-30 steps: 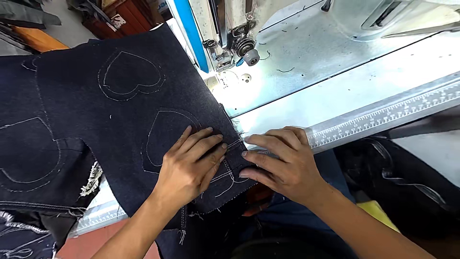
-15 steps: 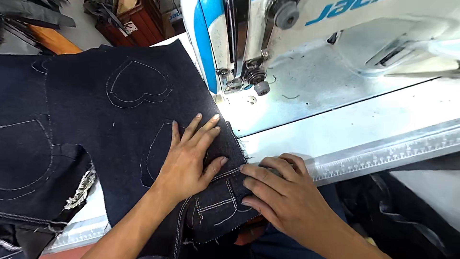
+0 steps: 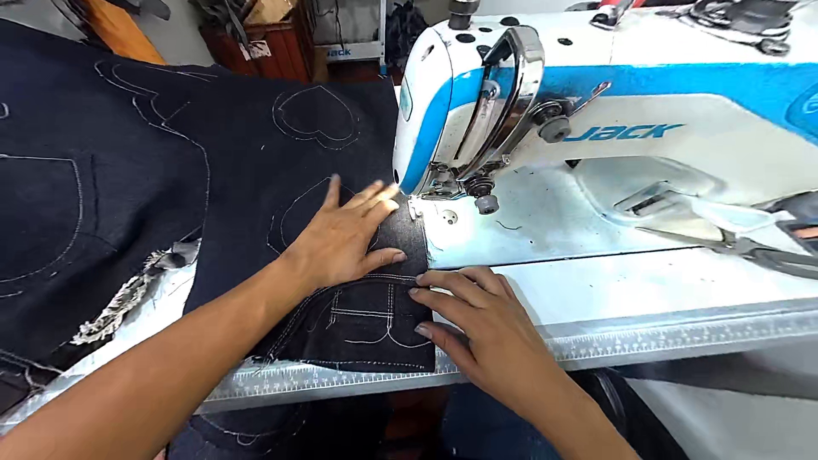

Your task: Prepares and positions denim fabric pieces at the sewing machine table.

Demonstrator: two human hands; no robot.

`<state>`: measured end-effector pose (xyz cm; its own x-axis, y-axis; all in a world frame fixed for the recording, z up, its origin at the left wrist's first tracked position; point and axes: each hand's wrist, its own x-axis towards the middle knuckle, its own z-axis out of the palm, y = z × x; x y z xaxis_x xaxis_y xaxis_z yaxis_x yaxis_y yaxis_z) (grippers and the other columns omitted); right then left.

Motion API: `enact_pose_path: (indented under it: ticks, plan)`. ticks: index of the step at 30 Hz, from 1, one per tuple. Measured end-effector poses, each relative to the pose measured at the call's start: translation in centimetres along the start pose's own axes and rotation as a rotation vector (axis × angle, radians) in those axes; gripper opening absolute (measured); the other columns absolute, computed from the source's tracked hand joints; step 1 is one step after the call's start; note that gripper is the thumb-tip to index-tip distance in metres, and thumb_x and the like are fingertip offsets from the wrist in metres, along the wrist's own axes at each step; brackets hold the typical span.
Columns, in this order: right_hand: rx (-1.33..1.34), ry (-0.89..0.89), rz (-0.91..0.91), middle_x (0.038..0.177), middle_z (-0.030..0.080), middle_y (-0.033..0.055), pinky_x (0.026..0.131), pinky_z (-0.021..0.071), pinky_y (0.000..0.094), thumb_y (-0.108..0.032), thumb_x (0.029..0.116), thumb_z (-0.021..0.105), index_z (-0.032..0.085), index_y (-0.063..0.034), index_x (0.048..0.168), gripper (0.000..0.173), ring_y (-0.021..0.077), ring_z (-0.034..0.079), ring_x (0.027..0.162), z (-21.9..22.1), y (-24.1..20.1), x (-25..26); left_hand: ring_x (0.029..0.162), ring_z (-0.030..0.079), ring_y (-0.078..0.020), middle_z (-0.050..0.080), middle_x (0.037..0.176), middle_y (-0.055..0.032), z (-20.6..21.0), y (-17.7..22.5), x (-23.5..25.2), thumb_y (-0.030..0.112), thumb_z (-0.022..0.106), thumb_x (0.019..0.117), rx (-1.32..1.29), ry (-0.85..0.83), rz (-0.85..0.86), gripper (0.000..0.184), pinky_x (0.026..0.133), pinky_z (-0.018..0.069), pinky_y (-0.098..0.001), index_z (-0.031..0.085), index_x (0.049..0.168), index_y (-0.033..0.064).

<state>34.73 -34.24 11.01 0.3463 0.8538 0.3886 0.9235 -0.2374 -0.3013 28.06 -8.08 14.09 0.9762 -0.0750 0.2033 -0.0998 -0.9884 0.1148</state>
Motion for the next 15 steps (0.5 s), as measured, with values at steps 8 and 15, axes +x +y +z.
enact_pose_path:
  ticks: [8, 15]
  plan:
    - [0.016, -0.009, -0.046, 0.131, 0.065, -0.0138, 0.086, 0.0506, 0.0395, -0.054, 0.101, 0.051, 0.075, -0.032, 0.119, 0.037, 0.0172, 0.06, 0.113, -0.3, 1.8, 1.5, 0.142, 0.05, -0.0202, 0.065, 0.139, 0.0035, 0.2, 1.1, -7.3, 0.003, 0.042, 0.1024, -0.378, -0.01, 0.522, 0.043, 0.124, 0.0299, -0.0588, 0.072, 0.125, 0.0238]
    - [0.035, 0.043, -0.128, 0.133, 0.067, -0.0076, 0.085, 0.0497, 0.0389, -0.05, 0.0992, 0.055, 0.077, -0.0273, 0.119, 0.038, 0.0202, 0.06, 0.111, -0.1, 4.7, 4.5, 0.145, 0.047, -0.0206, 0.064, 0.142, 0.0065, 0.0, -0.7, -3.7, 0.0, 0.048, 0.0964, -0.196, -0.022, 0.536, 0.048, 0.124, 0.0289, -0.0593, 0.073, 0.128, 0.0258]
